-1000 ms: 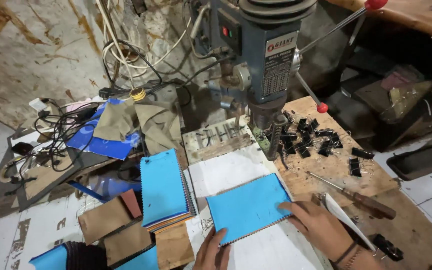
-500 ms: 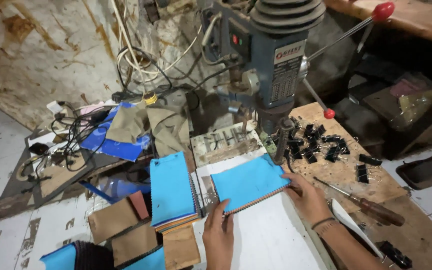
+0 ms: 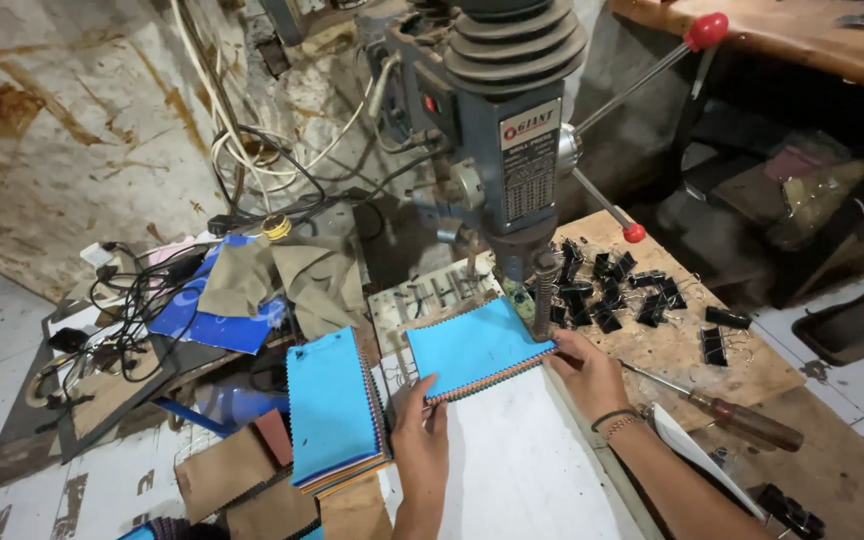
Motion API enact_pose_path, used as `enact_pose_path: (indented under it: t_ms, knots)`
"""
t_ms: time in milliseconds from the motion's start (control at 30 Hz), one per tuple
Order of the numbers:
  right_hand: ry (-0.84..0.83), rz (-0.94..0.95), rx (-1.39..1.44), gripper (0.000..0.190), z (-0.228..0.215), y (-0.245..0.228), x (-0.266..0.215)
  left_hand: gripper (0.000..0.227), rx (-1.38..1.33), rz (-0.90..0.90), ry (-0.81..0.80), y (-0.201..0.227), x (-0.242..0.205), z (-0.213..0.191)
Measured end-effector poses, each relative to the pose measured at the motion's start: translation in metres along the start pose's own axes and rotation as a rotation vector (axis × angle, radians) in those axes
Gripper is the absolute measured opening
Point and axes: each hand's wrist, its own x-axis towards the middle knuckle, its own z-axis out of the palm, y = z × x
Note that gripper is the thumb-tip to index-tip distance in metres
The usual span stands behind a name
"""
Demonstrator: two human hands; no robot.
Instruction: The person positions stacks of blue and green fabric under a drill press and operates the machine to create holes. They use binder clips to secure the fabric layers and a screwdriver to adjust the drill press mechanism during the process.
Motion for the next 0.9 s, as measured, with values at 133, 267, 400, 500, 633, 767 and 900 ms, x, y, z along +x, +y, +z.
enact_pose_path:
  t_ms: [133, 267, 400, 500, 633, 767, 900]
  knots:
    - [0.002, -0.003, 0.061, 0.039, -0.007, -0.007, -0.006, 0.046, 0.016, 0.012, 0.014, -0.003, -0.001, 0.002]
    - [-0.066, -0.004, 0.066, 0.047, -0.018, -0.003, -0.007, 0.054, 0.043, -0.007, -0.032, 0.007, -0.008, 0.0]
    - [-0.079, -0.172, 0.021, 0.037, -0.017, 0.021, 0.004, 0.051, 0.072, 0.081, -0.014, 0.007, -0.009, 0.002]
    - [-0.064, -0.122, -0.011, 0.033, -0.019, 0.012, -0.001, 0.062, 0.238, 0.19, 0.039, -0.02, -0.005, 0.014]
    - [-0.063, -0.127, 0.0, 0.028, -0.016, 0.019, 0.007, 0.06, 0.27, 0.208, 0.045, -0.015, -0.005, 0.013]
    - [-0.053, -0.158, 0.016, 0.027, -0.014, 0.021, 0.009, 0.05, 0.206, 0.143, 0.035, -0.004, -0.006, 0.008]
    - [-0.051, -0.161, -0.006, 0.027, -0.013, 0.021, 0.011, 0.049, 0.171, 0.164, 0.045, -0.008, -0.006, 0.011]
